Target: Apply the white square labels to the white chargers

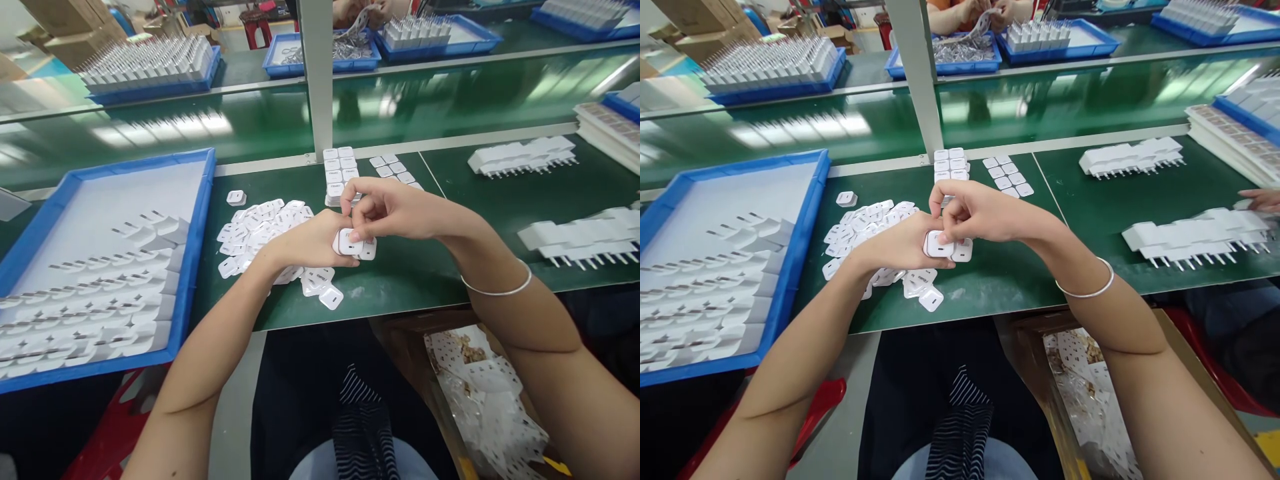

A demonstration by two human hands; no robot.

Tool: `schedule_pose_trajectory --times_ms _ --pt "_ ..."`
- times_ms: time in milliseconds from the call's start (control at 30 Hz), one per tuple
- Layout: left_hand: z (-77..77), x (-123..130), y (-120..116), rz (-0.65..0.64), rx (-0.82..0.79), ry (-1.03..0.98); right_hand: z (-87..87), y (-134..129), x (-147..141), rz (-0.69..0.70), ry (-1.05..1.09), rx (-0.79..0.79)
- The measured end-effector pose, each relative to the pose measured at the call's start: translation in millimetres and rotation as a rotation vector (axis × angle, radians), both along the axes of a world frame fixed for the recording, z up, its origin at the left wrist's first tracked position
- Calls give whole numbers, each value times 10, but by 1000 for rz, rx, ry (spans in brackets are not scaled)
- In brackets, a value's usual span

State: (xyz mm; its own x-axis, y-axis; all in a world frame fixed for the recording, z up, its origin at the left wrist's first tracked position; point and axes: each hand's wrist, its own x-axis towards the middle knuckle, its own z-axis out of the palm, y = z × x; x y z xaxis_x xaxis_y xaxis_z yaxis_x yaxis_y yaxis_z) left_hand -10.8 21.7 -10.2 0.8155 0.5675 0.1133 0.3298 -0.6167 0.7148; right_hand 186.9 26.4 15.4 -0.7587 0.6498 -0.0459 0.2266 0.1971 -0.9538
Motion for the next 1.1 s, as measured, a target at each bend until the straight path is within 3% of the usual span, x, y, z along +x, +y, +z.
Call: schedule_pose_trajectory --times_ms 133,300,467,600,800,933,1033,1100 --pt "15 10 -19 13 -19 22 -10 -17 1 -25 -28 16" --pt "33 -12 -13 69 -37 -72 -17 9 2 -197 -34 50" --pt "91 -48 -21 18 -60 -184 10 47 -4 -141 88 -127" --pt "103 -52 -37 31 -54 -142 -10 30 -29 -144 114 -150" --pt "140 -56 -39 81 -86 -151 10 -70 -91 -219 161 -39" --pt "141 -68 -26 97 -106 -136 14 -107 -112 -194 66 22" --pt "118 -82 6 114 -186 -138 -16 -59 -69 -220 31 99" --pt "122 -100 24 196 -252 -200 -23 -9 -23 -181 118 133"
